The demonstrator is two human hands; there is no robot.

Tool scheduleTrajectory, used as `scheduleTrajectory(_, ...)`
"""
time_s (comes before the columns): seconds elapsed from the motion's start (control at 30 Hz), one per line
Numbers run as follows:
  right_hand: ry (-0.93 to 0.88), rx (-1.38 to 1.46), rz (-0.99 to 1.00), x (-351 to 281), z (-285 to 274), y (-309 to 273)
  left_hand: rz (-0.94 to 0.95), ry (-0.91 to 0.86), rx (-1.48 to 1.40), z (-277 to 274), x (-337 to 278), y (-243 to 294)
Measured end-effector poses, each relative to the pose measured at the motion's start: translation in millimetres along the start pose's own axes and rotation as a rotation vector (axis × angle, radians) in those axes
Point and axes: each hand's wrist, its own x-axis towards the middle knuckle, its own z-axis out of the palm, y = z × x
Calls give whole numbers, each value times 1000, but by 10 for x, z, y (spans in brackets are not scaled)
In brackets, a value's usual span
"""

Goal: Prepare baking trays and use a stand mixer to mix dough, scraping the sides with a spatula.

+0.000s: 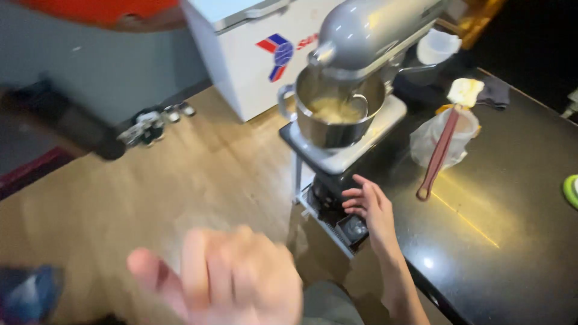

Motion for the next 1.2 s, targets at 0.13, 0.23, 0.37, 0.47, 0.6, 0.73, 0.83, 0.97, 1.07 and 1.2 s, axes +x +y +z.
scheduleTrajectory(0.13, 279, -26, -174, 932, -211, -60, -41, 77, 297, -1301, 1420, 378)
scheduleTrajectory(0.23, 433, -26, -239, 1528, -407, -34, 22, 313, 573, -2305, 2155, 589)
scheduleTrajectory(0.37, 563, 1, -225, 2083, -330, -222, -69, 226, 1465, -3756, 2781, 774)
scheduleTrajectory(0.47, 632, -19, -205, 2387, -170, -244, -334, 214, 1730, -4458, 2983, 808)
scheduleTrajectory(0.6, 739, -277, -239, 2536, 72, -288, -769, 51, 1812, -5046, 3089, 891)
scheduleTrajectory(0.73, 808, -431, -283, 2497, 11, -137, -971, 202, 1443, -5278, 3002, 990)
scheduleTrajectory(0.83, 824, -402, -271, 2488, 58, -198, -922, 421, 1387, -5407, 2960, 965)
scheduleTrajectory(0.97, 829, -242, -189, 2434, 285, -419, -1011, 358, 1429, -5153, 3036, 950)
scheduleTrajectory(1.07, 818, -210, -208, 2434, 315, -465, -1005, 325, 1395, -5143, 3056, 939)
scheduleTrajectory(1.2, 792, 109, -168, 2521, 86, -502, -989, 336, 1418, -5162, 3036, 912)
